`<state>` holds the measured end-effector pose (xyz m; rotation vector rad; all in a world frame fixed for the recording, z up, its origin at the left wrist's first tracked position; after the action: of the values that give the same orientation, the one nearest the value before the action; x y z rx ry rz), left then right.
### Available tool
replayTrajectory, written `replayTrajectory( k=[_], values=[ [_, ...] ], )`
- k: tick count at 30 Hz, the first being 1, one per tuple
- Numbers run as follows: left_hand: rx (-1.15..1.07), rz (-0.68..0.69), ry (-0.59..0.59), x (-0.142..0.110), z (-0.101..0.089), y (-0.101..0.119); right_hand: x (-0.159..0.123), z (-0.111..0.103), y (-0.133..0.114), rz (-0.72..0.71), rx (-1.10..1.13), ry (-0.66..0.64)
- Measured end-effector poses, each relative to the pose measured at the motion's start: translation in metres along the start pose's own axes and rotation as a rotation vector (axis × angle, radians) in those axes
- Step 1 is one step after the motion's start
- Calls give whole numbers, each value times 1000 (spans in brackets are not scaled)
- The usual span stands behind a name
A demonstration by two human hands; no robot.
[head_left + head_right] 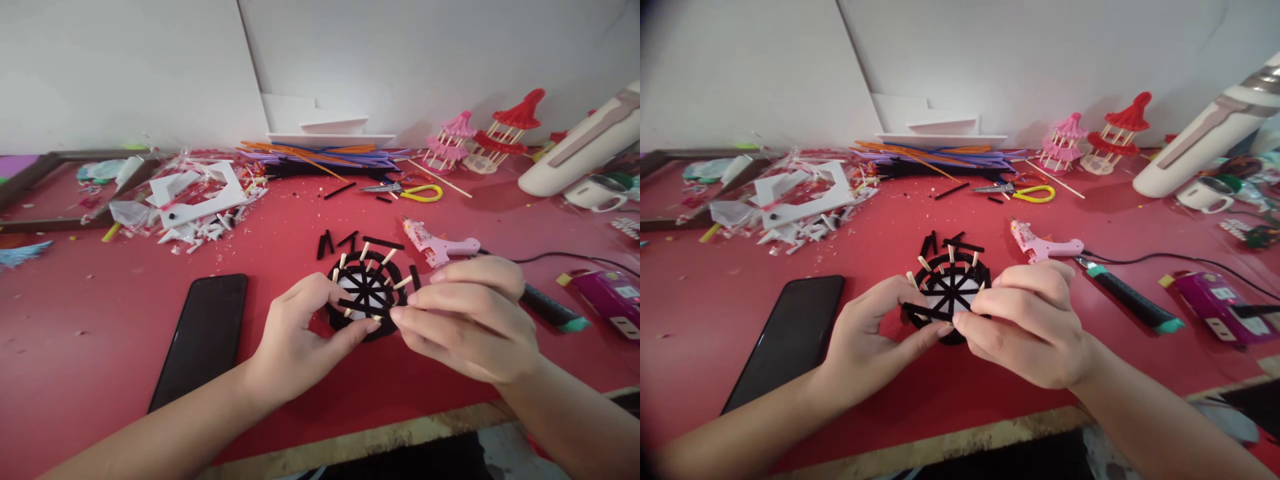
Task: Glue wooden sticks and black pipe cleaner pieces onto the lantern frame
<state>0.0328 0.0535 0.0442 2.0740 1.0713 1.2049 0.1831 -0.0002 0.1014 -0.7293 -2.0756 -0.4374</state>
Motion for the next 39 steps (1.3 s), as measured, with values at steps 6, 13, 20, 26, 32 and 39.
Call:
replayTrajectory(
  k=[6, 13, 20, 26, 32, 39],
  values=[
    [1, 1, -6, 1, 0, 1, -3, -2, -2, -16, -22, -6],
    [7, 9, -6, 1, -1, 1, -3, 0, -2, -18, -21, -11],
    [14, 9, -4, 1, -1, 2, -7, 3, -2, -20, -15, -14],
    [24, -1, -1, 1, -2, -1, -6, -12, 22, 65, -51, 109],
    [21, -1, 8, 1, -2, 0, -55, 9, 139, 514, -322, -382],
    [31, -2, 5, 1, -2, 0, -118, 37, 181, 664, -284, -820]
  ],
)
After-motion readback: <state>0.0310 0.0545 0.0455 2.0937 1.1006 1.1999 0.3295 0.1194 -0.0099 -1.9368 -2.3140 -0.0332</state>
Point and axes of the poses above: each hand's wrist, its own x-axis towards the middle knuckle, its own z-axis out of the palm, y = z × x, the point moved 9 cm from there along x, towards the middle knuckle, and after that the axes turned 3 degrees about y, right-handed, at the moved point
